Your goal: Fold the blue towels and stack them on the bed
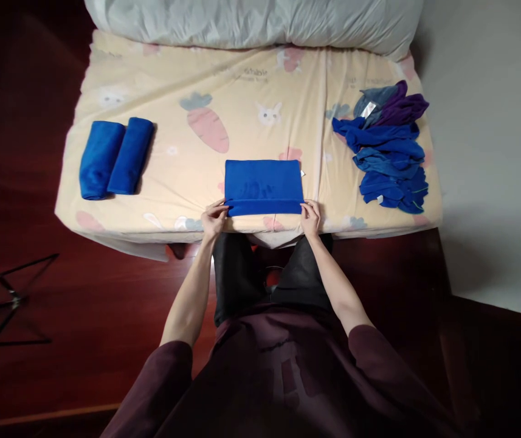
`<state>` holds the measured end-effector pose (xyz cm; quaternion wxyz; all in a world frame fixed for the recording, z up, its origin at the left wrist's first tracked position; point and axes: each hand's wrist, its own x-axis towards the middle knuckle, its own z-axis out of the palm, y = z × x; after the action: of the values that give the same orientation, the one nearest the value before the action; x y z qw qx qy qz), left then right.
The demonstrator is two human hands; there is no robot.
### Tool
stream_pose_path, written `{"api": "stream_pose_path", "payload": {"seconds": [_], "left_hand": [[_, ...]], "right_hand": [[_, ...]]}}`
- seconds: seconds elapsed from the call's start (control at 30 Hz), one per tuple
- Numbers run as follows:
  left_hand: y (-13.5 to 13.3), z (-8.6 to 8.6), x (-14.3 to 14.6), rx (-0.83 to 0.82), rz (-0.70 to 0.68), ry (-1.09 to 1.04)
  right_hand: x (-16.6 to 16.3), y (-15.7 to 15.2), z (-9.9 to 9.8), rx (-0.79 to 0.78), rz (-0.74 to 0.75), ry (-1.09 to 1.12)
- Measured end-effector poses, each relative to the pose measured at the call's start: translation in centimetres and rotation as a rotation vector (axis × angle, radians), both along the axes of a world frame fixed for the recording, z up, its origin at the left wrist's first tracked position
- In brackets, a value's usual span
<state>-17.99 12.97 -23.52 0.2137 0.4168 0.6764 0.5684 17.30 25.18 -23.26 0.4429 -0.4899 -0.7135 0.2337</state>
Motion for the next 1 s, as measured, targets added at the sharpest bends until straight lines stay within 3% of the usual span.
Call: {"api": "stream_pose_path", "payload": {"seconds": [0.37,0.63,1.0], "left_hand": [[-0.4,2.4,0.8,-0.120,-0.155,0.258],[-0.2,2.1,0.4,-0.098,-0.205,0.324],[-0.4,1.9,0.9,-0.043,-0.105,0.143]], "right_hand": [[0.0,-0.2,1.2,0.054,0.049,-0.102],[0.7,-0.3,2.6,0.015,0.187,-0.245],[0.4,0.8,1.9,-0.059,0.138,0.023]]}}
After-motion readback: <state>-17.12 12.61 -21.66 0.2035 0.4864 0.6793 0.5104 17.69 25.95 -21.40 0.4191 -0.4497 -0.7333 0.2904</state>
